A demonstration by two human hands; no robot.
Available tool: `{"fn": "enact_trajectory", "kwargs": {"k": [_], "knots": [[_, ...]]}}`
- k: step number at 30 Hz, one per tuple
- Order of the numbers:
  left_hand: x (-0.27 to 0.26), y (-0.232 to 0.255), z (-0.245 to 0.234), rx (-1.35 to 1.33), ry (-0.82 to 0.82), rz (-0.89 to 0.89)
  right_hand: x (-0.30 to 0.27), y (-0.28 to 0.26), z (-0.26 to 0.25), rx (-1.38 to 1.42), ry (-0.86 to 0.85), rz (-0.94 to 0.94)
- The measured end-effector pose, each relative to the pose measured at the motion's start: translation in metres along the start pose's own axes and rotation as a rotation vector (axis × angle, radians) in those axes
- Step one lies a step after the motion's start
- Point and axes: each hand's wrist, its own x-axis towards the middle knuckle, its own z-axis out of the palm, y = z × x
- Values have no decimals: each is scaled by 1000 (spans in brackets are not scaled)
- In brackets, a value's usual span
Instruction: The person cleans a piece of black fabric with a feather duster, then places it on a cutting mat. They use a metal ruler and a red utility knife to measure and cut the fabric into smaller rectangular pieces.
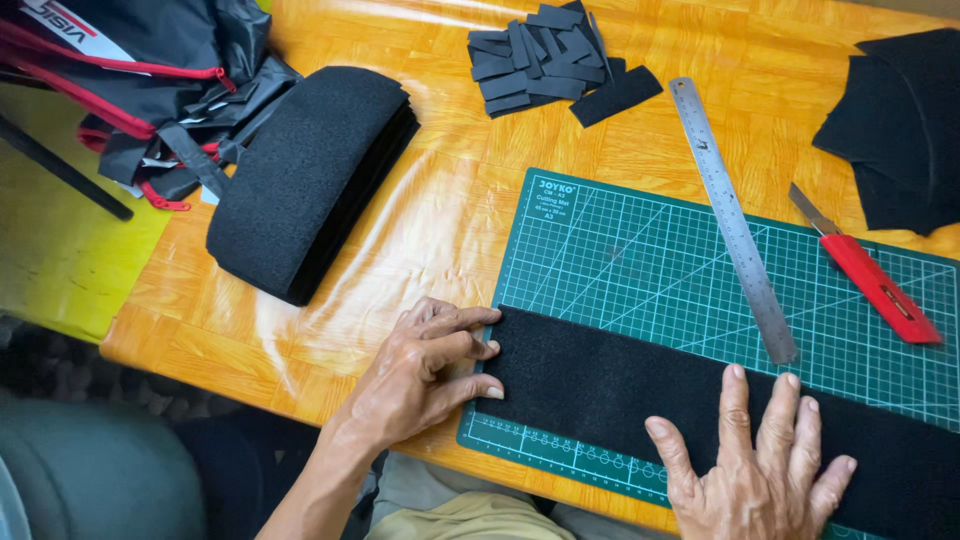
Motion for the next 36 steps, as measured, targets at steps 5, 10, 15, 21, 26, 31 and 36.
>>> {"fn": "enact_trajectory", "kwargs": {"k": [5,10,15,21,26,31,36], "knots": [[-1,-1,1,14,-14,-10,0,1,2,-55,70,-20],[-2,0,0,20,-5,28,-1,0,5,3,71,24],[-1,-3,0,46,-34,106,-11,10,50,-24,191,39],[-2,-4,1,0,-19,97,6,3,6,32,-83,48],[-4,-6,2,-3,-25,97,18,-6,-14,66,-88,23],[0,-1,-3,10,-62,67,36,-77,-46,410,18,-335],[3,5,-9,7,-90,45,35,-122,-24,346,29,-595]]}}
